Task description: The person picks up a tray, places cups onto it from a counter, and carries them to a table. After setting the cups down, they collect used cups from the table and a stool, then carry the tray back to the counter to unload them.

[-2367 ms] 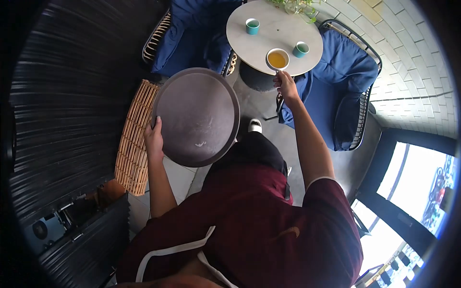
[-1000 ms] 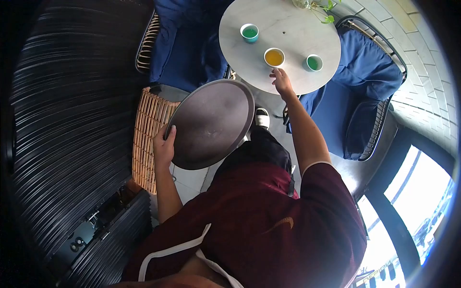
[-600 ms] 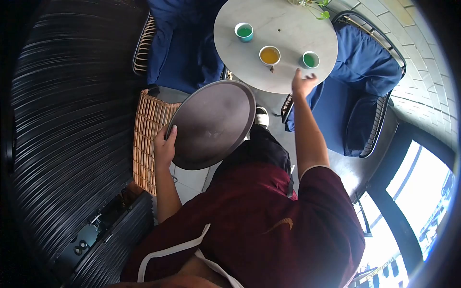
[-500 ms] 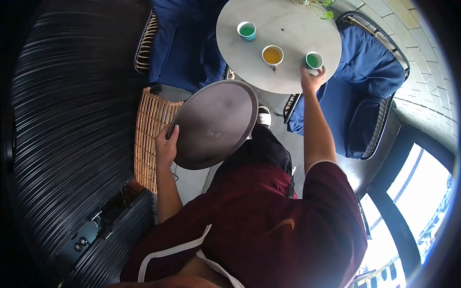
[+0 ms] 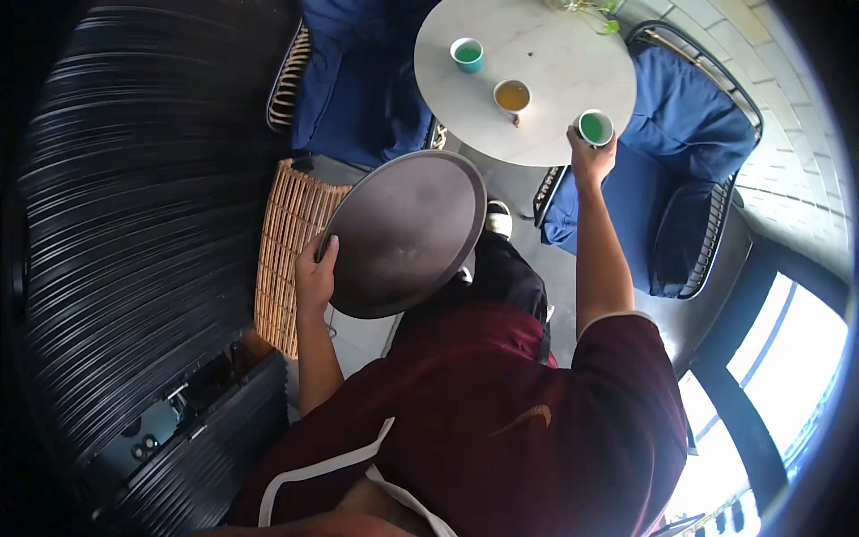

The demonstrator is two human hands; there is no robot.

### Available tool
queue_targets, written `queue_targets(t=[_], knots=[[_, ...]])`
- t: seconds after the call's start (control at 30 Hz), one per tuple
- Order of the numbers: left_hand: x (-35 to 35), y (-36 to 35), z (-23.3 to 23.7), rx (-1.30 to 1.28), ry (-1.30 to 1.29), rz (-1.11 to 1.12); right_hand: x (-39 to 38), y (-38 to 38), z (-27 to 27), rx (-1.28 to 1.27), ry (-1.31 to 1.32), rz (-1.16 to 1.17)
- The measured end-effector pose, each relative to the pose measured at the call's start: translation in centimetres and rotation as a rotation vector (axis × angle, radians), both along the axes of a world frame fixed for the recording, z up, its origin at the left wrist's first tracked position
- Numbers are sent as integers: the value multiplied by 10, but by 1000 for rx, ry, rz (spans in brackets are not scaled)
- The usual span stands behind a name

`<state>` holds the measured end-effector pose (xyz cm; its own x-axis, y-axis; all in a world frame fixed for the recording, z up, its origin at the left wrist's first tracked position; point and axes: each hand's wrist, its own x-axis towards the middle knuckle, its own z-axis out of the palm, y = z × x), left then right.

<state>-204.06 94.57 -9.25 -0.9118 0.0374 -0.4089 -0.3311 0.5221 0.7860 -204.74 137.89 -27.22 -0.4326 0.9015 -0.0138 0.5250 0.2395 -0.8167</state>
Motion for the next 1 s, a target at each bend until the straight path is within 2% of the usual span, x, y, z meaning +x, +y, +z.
queue_targets(t=[0.03,0.07,0.1,0.13,0.2,0.27,0.47,0.67,1.0], knots=[[6,-5,-2,33,38,-39,24,-6,25,56,70,17],[11,-8,-7,16,87,-42,41,-14,42,-7,161,43],[16,-10,-9,0,134,-45,60,-21,53,-9,187,54],[21,-3,11,-4,128,-130,81,-27,63,10,182,50],[32,-10,5,84,173,-193,127,-46,90,15,186,59],[48,-16,-4,214,214,-254,181,-64,99,30,202,-4],[110,-9,-16,298,227,-495,357,-130,133,-13,285,-122],[178,27,-9,275,126,-797,518,-199,149,-58,234,-400],[326,127,4,391,138,-1261,718,-263,167,16,360,-799]])
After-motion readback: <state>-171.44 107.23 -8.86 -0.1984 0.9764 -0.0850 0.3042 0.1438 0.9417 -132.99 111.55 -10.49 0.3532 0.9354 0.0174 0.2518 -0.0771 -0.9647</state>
